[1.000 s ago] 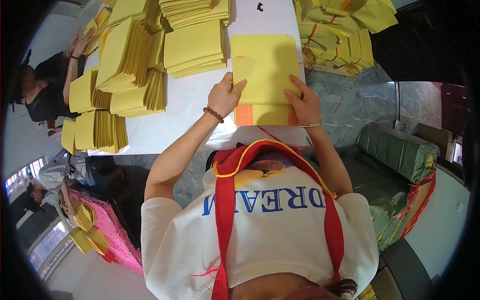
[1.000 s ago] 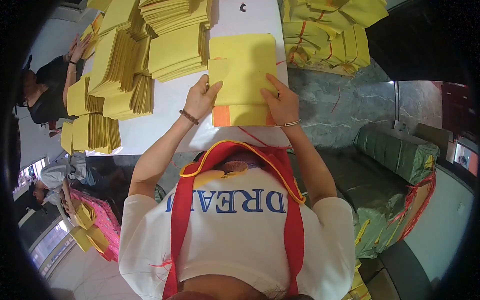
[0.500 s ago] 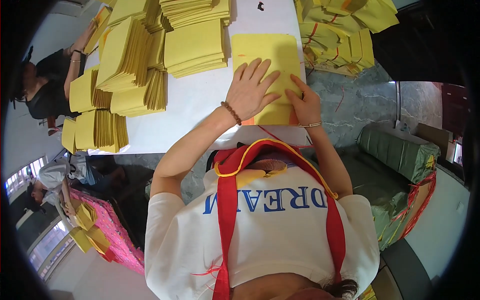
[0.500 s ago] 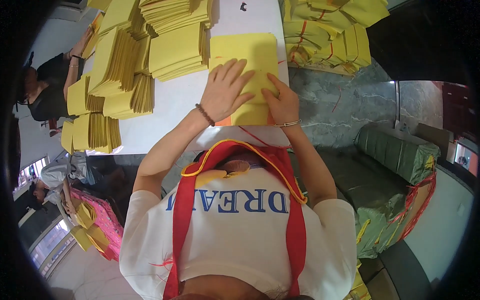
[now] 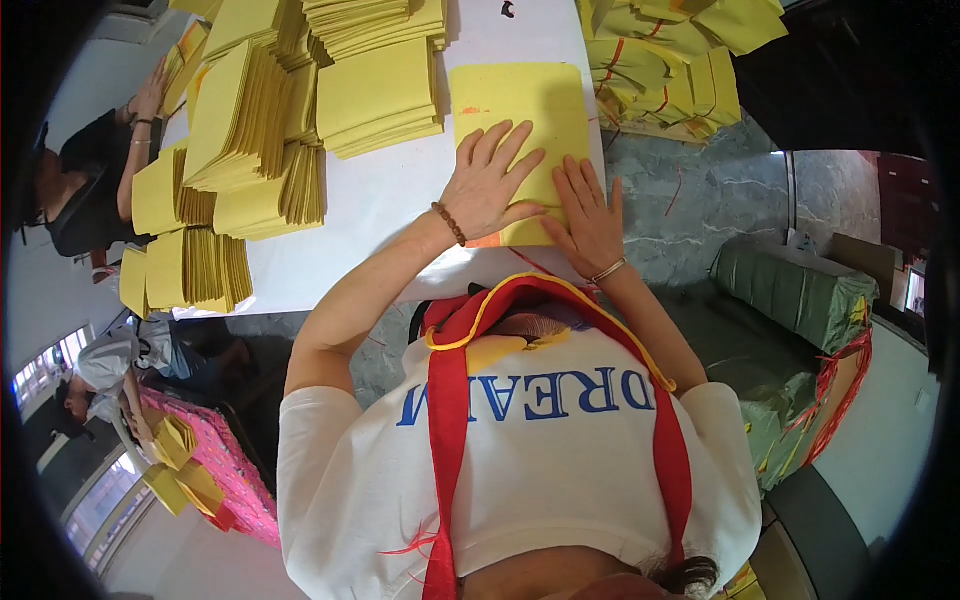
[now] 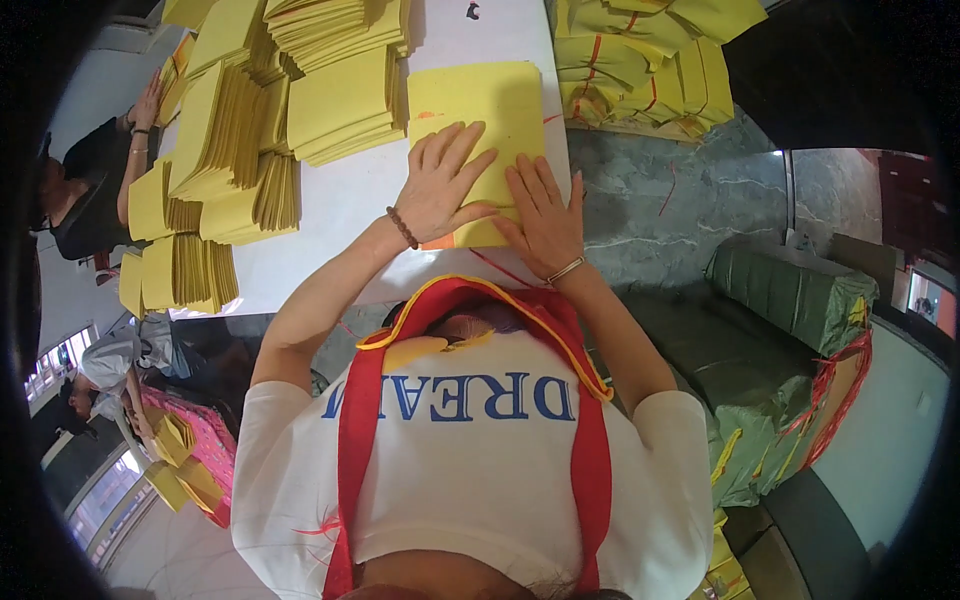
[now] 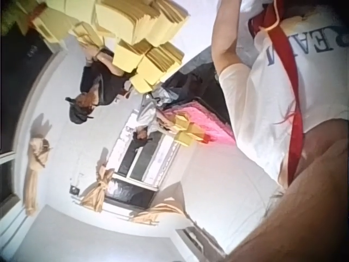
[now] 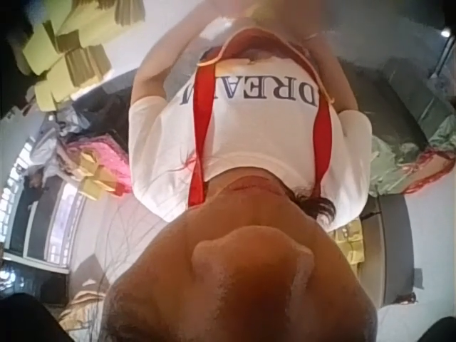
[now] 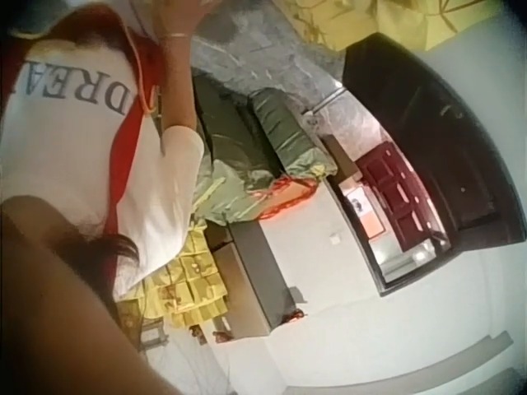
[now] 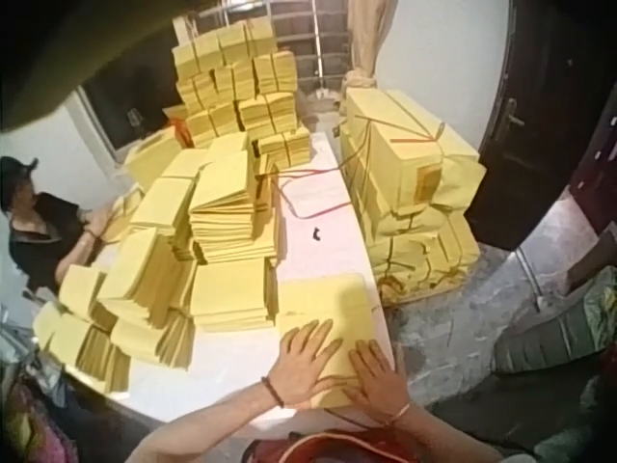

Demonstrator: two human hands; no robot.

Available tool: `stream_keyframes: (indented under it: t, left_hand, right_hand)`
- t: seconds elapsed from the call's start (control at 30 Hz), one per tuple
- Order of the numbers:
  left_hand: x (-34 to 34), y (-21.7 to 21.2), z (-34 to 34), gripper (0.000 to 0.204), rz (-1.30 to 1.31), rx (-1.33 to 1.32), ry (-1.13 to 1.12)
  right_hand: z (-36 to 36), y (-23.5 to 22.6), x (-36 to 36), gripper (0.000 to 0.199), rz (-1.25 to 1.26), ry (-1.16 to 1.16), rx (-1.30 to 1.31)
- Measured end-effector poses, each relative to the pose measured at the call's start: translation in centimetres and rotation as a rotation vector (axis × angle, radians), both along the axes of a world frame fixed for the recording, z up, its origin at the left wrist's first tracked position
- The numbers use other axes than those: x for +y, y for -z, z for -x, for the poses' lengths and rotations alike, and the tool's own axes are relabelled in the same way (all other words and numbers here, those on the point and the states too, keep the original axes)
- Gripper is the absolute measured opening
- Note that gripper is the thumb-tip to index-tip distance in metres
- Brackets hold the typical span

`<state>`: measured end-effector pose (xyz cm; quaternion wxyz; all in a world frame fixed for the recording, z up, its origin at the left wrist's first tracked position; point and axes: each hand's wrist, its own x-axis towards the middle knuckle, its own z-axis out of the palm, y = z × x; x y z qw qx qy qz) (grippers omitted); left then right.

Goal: Organizing and stacking yellow joss paper on a table in a manual production facility.

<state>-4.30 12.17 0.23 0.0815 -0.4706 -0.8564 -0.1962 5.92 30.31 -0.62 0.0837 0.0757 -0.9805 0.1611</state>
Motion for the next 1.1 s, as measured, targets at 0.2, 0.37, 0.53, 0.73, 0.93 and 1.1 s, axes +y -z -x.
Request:
stream_keyframes:
  t: [0.2, 0.37, 0.53, 0.73, 0.93, 1.1]
  left_hand:
    - [0.0, -0.8, -0.2, 0.062, 0.164, 0.057, 0.112]
    - [1.5, -1.6, -1.6, 0.054, 0.311, 0.277, -0.041]
    - [0.5, -4.2, 0.2, 0.050, -0.012, -0.077, -0.040]
    - [-6.8, -7.8, 6.1, 0.051, -0.202, 0.255, -0.176]
    - [-12.2, -3.4, 11.0, 0.055, 0.219, 0.194, -0.403]
    - [-12.8, -0.3, 11.7, 0.054, 0.345, 0.014, -0.426]
  right_hand:
    - [0.7, 0.2, 1.9, 0.059, 0.353, -0.093, -0.165]
    - [0.1, 0.5, 1.8, 0.071, 0.467, -0.013, 0.128]
    - [0.1, 1.2, 0.8, 0.076, 0.597, 0.063, 0.240]
    - [1.0, 0.6, 1.9, 0.063, 0.502, -0.098, 0.088]
    - [1.0, 0.6, 2.0, 0.043, 0.499, -0.143, 0.067]
    - [0.6, 0.6, 1.8, 0.038, 0.535, -0.120, 0.016]
